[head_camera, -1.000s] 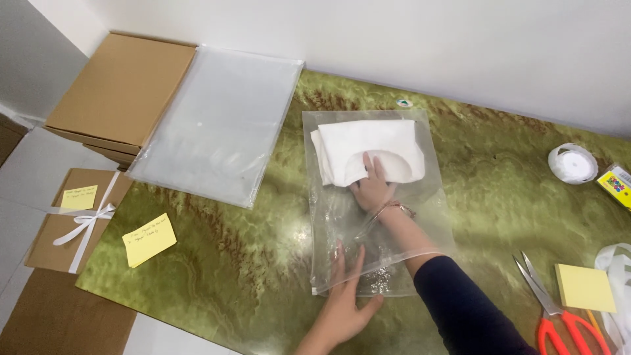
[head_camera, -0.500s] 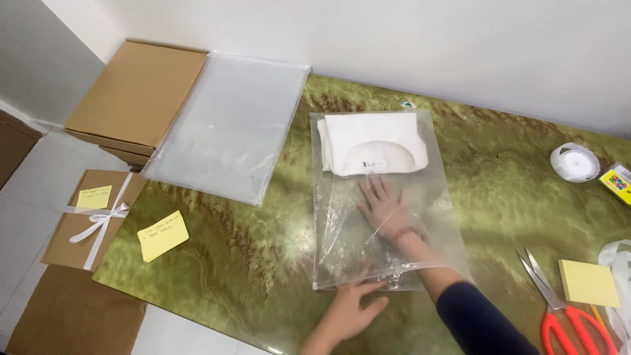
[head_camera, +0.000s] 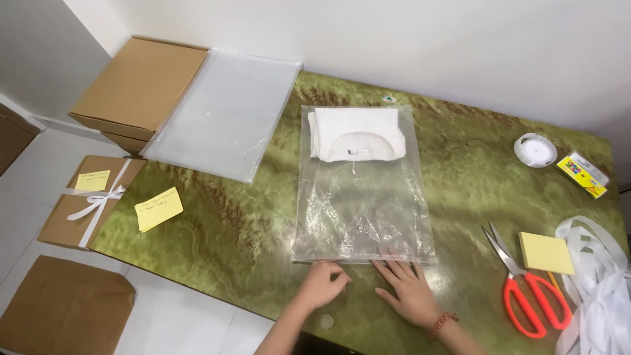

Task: The person folds a white t-shirt on a green marble-patterned table, then places it into a clear plastic bag and seals it. The person then picks up the packaged shirt and places it into a cardboard box.

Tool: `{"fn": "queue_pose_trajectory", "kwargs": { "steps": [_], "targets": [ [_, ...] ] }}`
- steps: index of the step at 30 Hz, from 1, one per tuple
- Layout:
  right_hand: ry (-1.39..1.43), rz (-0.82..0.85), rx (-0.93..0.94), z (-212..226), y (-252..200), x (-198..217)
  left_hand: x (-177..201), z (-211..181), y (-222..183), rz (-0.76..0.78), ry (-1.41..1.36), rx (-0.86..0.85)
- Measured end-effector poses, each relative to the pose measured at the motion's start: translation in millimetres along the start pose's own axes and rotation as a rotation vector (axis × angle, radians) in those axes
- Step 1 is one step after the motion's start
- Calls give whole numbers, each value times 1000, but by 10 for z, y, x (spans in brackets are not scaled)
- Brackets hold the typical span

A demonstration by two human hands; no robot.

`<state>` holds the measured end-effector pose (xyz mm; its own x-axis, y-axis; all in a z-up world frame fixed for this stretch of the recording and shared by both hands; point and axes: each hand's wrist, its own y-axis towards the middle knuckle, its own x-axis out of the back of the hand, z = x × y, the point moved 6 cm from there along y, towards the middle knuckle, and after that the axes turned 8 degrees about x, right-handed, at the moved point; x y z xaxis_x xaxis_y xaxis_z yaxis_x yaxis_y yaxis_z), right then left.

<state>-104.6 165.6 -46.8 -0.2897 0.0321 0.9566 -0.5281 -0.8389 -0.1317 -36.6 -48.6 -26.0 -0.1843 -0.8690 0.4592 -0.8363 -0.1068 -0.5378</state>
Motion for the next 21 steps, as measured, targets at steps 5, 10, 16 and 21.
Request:
{"fn": "queue_pose_trajectory", "kwargs": {
  "steps": [5,10,16,21],
  "targets": [
    [197,104,-51,1,-156,130,-64,-179,-222,71,226,-126],
    [135,99,-26,-185,-137,22,-19,-14,-158,11,161,-67],
    [194,173,-216,-153,188,231,17,320,-110,-151,154,-139],
    [262,208,-162,-126,300,318,9,277,-369,-291,354,-324]
  ]
}}
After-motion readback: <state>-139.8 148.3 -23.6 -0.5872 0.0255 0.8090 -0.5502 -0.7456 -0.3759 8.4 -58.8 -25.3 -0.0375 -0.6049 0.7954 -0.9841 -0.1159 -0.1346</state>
